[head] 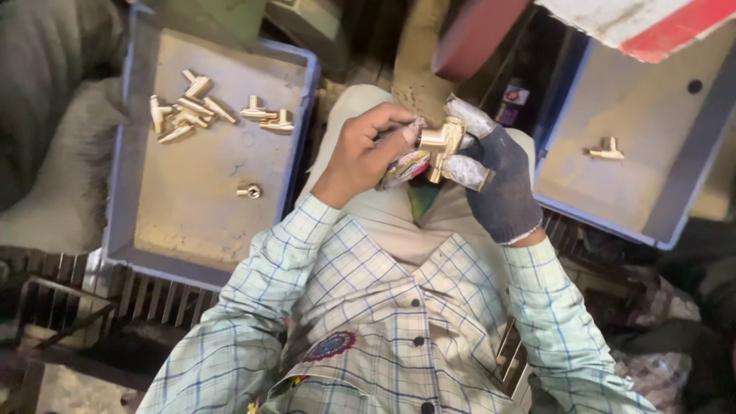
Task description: The person sits cross-legged and repeatedly rubs small brass-colored metal parts with a cloth. They pick up parts from a tray on the left, wipe them, and place them into a tray on the right. The person occasionally uses a small tool to clean the parts.
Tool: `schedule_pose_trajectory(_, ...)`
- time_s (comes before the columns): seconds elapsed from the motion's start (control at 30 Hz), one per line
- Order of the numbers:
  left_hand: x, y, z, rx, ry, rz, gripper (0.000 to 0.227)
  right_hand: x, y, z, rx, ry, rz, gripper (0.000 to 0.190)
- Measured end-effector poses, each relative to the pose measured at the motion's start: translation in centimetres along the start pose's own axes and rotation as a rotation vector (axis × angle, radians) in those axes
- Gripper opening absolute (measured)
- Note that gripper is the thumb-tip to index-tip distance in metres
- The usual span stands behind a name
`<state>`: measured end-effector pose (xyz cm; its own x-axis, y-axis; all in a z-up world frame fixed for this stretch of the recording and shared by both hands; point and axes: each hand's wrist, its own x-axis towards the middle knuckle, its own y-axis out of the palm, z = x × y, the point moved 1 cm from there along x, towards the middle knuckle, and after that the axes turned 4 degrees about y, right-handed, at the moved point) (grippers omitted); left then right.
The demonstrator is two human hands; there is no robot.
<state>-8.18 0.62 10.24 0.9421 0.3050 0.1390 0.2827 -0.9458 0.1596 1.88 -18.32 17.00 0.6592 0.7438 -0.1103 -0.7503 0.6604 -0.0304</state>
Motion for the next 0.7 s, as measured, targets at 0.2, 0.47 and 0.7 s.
schedule_pose_trajectory(0.2,-3.1,-4.1,3.7,-0.709,-0.242,-0.371,0.039,1.2,4.3,0.7,0.007,0.133,0.144,0.065)
schedule_pose_trajectory(0.47,-9.1,-11.0,10.5,-1.133,-0.186,-0.639,0.040,2.5,6.6,-0.9,-0.083,0.195,0.142,0.048)
schedule_pose_trajectory(0.7,-15.7,-19.6,19.4,-0.909,-0.181,-1.093,0.023,0.1,-3.2,-6.4,0.140,0.259,-0.302,0.036)
